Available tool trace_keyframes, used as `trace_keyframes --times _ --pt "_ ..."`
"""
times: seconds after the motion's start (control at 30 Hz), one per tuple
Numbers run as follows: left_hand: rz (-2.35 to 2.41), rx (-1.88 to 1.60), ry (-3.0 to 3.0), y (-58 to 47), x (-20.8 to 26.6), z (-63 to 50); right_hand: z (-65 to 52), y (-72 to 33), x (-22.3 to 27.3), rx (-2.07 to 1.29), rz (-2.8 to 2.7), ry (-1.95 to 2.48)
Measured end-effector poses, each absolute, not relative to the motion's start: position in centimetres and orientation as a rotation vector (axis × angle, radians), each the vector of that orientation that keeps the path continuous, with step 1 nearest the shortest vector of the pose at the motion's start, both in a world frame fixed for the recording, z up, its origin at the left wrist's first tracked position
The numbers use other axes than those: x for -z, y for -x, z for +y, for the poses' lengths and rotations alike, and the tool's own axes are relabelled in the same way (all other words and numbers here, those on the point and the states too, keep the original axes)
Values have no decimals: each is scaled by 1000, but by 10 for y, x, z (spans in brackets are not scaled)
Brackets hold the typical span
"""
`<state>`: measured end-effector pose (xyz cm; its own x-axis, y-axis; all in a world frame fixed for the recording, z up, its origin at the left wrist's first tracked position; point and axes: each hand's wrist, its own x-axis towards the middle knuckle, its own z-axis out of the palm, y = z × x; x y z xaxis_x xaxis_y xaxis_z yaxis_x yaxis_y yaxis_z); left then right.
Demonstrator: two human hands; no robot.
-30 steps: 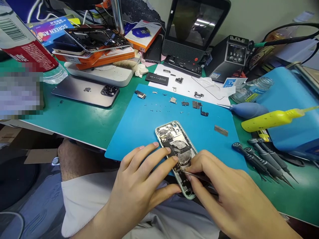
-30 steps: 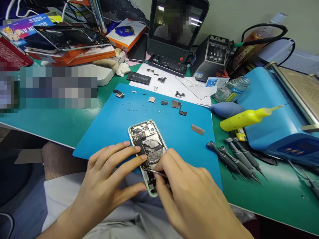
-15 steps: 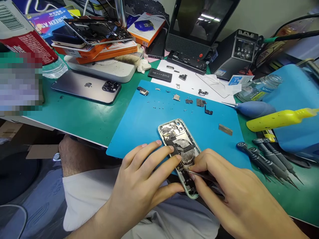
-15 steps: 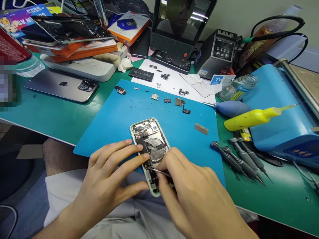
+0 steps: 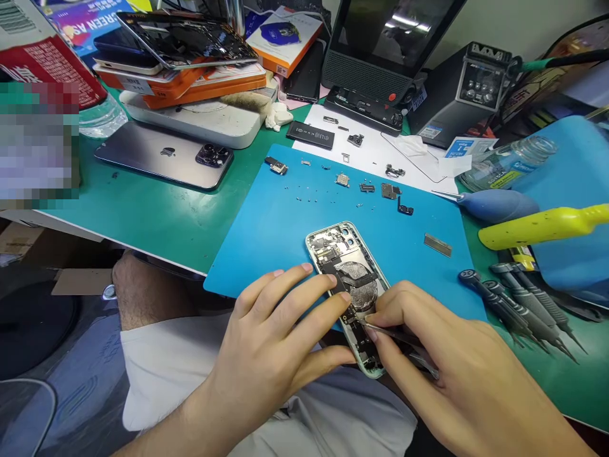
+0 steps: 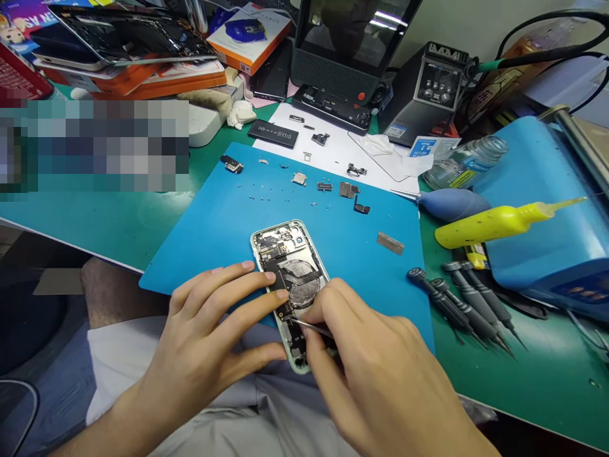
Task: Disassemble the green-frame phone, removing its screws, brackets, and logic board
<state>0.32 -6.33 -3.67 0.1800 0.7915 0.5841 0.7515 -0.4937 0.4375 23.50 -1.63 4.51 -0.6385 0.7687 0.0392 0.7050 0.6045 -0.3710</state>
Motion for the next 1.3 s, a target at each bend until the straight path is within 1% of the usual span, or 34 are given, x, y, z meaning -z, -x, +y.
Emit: trace_keyframes --times 0.5,0.63,0.77,0.9,1.07,1.3 --pt "1555 -1237 -2373 -3 37 -62 -16 -234 -45 -565 -2594 1256" --pt "1539 -1176 -2345 -3 32 -67 -14 -235 -47 -716 -2522 1290" --pt "1573 -1125 -2319 -23 25 -75 -11 -242 -47 -939 -2250 1354" --pt "1735 -1191 -2263 -47 24 -78 -12 -252 -44 -833 -2102 1445" --pt "1603 -1246 -2254 -35 26 -79 -23 -243 -44 -740 -2260 1341" --pt "1490 -1074 -2368 0 25 -74 -41 -216 -37 -547 -2376 1267"
